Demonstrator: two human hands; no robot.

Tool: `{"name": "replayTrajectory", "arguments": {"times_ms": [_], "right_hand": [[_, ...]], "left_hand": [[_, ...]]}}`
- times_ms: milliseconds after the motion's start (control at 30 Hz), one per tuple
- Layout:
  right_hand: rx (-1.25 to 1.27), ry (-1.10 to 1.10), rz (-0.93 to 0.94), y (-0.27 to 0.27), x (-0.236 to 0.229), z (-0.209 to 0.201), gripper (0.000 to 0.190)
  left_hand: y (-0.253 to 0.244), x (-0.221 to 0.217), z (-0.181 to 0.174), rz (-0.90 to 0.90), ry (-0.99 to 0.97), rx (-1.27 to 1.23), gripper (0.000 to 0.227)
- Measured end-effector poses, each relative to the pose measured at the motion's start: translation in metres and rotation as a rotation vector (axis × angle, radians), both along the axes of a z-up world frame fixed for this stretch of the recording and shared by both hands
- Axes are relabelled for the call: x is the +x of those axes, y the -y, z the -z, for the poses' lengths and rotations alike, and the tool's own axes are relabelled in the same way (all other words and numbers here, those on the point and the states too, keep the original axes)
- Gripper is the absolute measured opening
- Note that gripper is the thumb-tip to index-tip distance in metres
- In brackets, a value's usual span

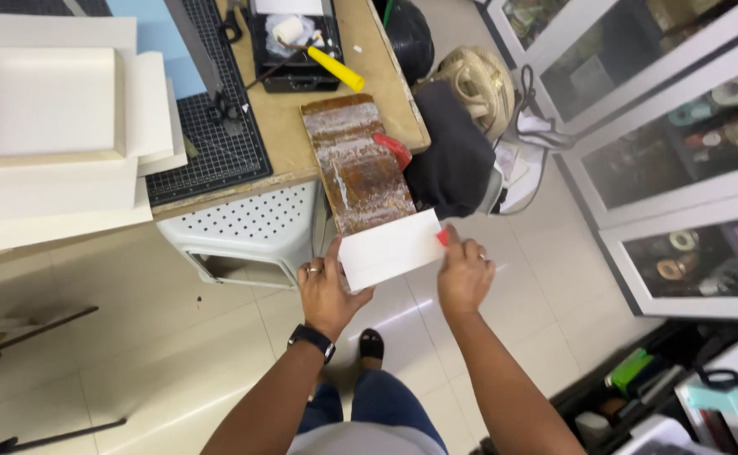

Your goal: Applying glue to small paper strips and adhering them to a larger component

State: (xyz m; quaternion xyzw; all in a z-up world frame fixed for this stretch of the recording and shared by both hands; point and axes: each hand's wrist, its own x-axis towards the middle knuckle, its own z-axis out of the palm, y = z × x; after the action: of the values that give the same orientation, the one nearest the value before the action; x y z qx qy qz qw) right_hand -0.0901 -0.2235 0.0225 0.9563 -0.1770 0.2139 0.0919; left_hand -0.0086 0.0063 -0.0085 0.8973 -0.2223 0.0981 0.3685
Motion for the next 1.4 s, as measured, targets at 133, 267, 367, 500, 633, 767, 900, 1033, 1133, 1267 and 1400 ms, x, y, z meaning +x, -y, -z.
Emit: {"name": "replayTrajectory", "arguments": {"times_ms": [133, 267, 367, 500, 633, 767, 900, 1033, 1133, 1267, 1400], "right_hand": [[0.156, 0.056, -0.149, -0.069, 0.016, 0.020, 0.043], [0.132, 0.062, -0.275, -0.056, 0.011, -0.005, 0.051], [-0.065, -0.008, -0.081, 0.025, 0.000, -0.001, 0.038], [0.178, 0.152, -0.190, 0.043, 0.063, -0.015, 0.055], [0.310, 0.142, -0.496, 0.032, 0.124, 0.000, 0.060], [0.467, 0.192, -0.703, 0.023, 0.097, -0.050, 0.064], [1.168, -0.015, -0.023, -0.014, -0.008, -0.075, 0.022], [1.967, -0.256, 0.575, -0.050, -0.019, -0.092, 0.097], [2.092, -0.065, 0.611, -0.043, 0.003, -0.054, 0.059], [2.171, -0.033, 0.553, -0.015, -0.011, -0.009, 0.047], [2.201, -0.148, 0.557, 0.040, -0.033, 0.034, 0.049]], "left_hand": [[0.003, 0.008, 0.002, -0.018, 0.045, -0.002, 0.116], [0.006, 0.018, -0.006, -0.005, 0.025, 0.009, 0.121], [0.001, 0.000, -0.004, -0.053, 0.041, -0.002, 0.117], [0.001, 0.008, -0.006, -0.012, -0.059, -0.013, 0.123], [0.000, 0.001, -0.006, 0.001, -0.165, -0.008, 0.131], [0.003, -0.010, 0.000, -0.070, -0.175, -0.036, 0.125], [-0.002, -0.034, -0.010, -0.073, -0.159, -0.087, 0.122], [0.001, -0.070, -0.014, -0.025, -0.117, -0.022, 0.115], [0.010, -0.097, 0.001, 0.033, -0.008, -0.019, 0.112], [0.026, -0.113, -0.024, 0.093, 0.191, -0.074, 0.068], [0.024, -0.138, -0.033, 0.302, 0.231, -0.011, 0.079]]}}
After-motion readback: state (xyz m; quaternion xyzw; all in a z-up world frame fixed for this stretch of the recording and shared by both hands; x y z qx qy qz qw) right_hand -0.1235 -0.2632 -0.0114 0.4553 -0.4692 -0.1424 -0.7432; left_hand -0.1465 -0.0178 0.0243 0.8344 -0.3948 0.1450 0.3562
